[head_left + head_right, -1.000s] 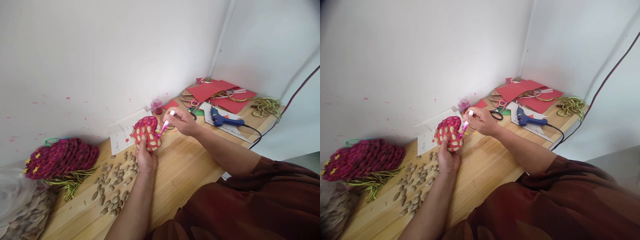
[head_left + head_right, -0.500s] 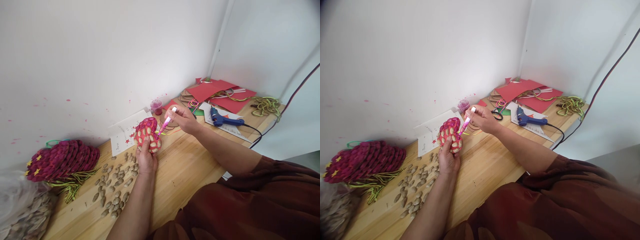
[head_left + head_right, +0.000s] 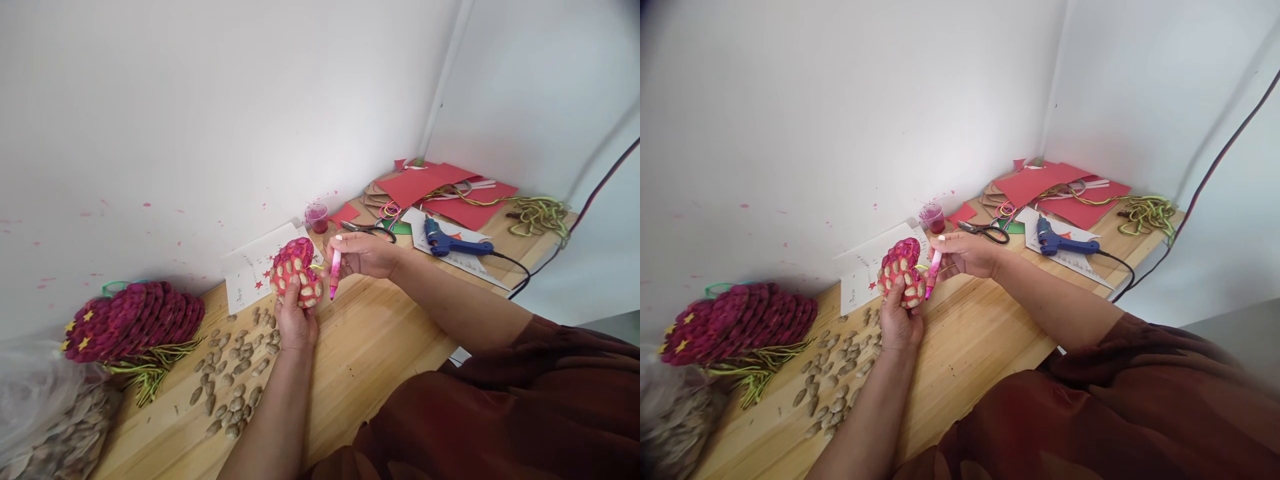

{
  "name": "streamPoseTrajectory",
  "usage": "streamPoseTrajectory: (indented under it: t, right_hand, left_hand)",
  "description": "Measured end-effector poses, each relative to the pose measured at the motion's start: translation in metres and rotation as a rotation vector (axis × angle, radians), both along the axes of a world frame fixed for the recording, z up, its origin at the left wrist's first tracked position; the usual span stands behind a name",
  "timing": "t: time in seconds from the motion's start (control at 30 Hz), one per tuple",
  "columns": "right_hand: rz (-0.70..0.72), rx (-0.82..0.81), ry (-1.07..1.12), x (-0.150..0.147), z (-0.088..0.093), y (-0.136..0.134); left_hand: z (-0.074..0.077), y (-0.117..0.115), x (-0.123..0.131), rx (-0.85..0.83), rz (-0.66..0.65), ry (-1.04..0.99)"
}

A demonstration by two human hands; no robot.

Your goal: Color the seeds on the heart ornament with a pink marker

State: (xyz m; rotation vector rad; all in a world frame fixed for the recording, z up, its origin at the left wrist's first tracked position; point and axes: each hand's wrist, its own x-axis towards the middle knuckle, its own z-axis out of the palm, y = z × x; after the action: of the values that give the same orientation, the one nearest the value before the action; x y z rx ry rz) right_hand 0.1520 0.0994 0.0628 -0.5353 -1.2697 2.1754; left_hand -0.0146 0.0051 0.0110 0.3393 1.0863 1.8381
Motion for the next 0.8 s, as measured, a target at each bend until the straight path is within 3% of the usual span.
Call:
streamPoseTrajectory:
  t: [0.23, 0.63, 0.8]
  right_hand:
    - [0.007, -0.065, 0.037, 0.001, -0.003, 0.006]
    - [-0.018, 0.001, 0.066, 0.000, -0.004, 0.005]
    - [-0.151, 0.094, -0.013, 0.000, -0.002, 0.008]
  left_hand:
    - [-0.001, -0.002, -0.001, 0.024, -0.112, -0.075]
    - [0.012, -0.005, -0.001, 0.008, -0.219, -0.199]
    - [0.012, -0.004, -0.001, -0.008, -0.195, -0.205]
